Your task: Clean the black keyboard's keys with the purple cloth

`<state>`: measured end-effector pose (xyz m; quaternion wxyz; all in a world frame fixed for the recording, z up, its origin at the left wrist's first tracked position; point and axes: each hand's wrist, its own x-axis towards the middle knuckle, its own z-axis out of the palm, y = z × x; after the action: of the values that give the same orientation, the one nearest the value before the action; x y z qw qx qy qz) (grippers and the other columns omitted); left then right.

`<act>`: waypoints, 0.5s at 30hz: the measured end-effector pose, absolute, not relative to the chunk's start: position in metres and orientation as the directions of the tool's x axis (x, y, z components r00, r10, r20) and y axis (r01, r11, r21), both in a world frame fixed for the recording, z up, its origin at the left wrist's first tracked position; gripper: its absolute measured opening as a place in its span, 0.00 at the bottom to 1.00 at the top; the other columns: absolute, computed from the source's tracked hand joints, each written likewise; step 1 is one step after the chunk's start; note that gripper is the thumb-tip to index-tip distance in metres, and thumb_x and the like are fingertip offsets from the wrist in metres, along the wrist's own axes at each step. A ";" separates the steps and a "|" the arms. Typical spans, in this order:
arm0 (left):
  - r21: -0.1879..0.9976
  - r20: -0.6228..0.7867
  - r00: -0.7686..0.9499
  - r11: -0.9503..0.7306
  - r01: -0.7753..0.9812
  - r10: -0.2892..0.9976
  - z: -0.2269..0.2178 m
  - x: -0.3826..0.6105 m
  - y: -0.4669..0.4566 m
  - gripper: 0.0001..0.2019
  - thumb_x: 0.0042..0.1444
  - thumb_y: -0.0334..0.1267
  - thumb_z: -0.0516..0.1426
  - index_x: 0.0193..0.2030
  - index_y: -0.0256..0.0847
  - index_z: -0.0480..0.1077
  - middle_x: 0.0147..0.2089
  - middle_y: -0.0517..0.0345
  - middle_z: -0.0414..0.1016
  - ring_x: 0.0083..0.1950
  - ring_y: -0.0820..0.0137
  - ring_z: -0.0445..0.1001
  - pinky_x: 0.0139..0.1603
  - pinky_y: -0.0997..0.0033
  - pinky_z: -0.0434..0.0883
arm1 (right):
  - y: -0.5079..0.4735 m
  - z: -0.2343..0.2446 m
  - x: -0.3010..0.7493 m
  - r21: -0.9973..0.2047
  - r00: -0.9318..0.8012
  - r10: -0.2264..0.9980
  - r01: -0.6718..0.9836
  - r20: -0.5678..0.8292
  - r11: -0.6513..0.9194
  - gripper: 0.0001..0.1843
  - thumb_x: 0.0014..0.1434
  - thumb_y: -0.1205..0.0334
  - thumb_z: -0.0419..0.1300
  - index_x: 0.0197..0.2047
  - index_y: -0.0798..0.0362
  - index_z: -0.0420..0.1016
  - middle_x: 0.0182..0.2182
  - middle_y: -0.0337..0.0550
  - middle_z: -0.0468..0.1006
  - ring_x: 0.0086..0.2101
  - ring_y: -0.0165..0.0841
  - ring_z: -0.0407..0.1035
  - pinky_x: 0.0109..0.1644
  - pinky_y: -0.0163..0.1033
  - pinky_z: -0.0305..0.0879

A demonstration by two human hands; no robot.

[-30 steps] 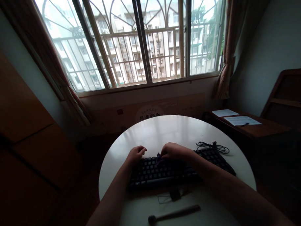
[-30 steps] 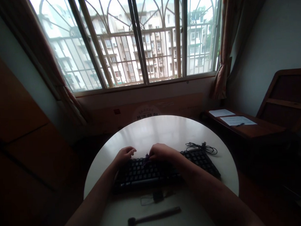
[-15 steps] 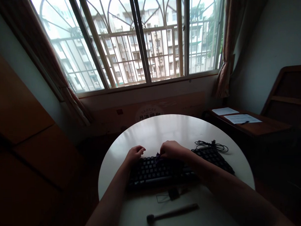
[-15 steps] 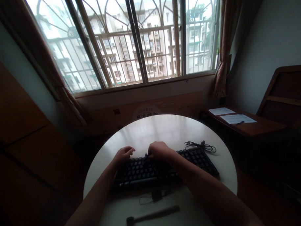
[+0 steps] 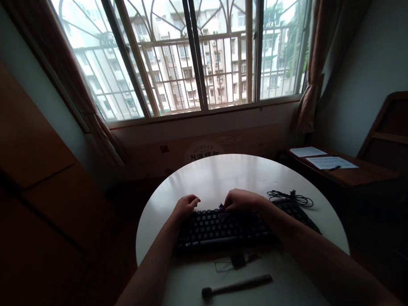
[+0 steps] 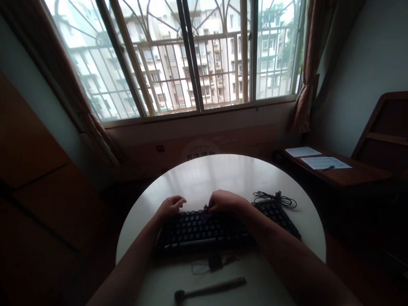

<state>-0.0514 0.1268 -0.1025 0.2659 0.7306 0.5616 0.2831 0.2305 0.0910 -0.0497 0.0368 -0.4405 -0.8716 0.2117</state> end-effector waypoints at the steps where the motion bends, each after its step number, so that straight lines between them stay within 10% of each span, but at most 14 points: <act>1: 0.706 0.114 0.210 -0.228 0.670 0.971 -0.102 -0.051 0.127 0.19 0.52 0.50 0.54 0.39 0.38 0.79 0.32 0.53 0.79 0.32 0.63 0.76 0.35 0.67 0.70 | 0.091 -0.050 0.230 -0.398 -0.611 0.783 0.751 -0.117 0.527 0.13 0.59 0.58 0.64 0.45 0.50 0.86 0.32 0.38 0.83 0.29 0.30 0.71 0.31 0.31 0.59; 15: 0.695 0.109 0.195 -0.215 0.686 0.975 -0.098 -0.052 0.123 0.20 0.53 0.51 0.54 0.39 0.38 0.79 0.35 0.51 0.80 0.35 0.61 0.77 0.37 0.66 0.71 | 0.081 -0.048 0.212 -0.146 -0.518 0.855 0.846 0.007 0.513 0.10 0.56 0.57 0.66 0.40 0.47 0.86 0.36 0.47 0.84 0.35 0.39 0.76 0.34 0.35 0.60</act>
<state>-0.0517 0.1228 -0.0975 0.2595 0.7281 0.5703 0.2779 0.2120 0.0808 -0.0484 0.0388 -0.4895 -0.8689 0.0622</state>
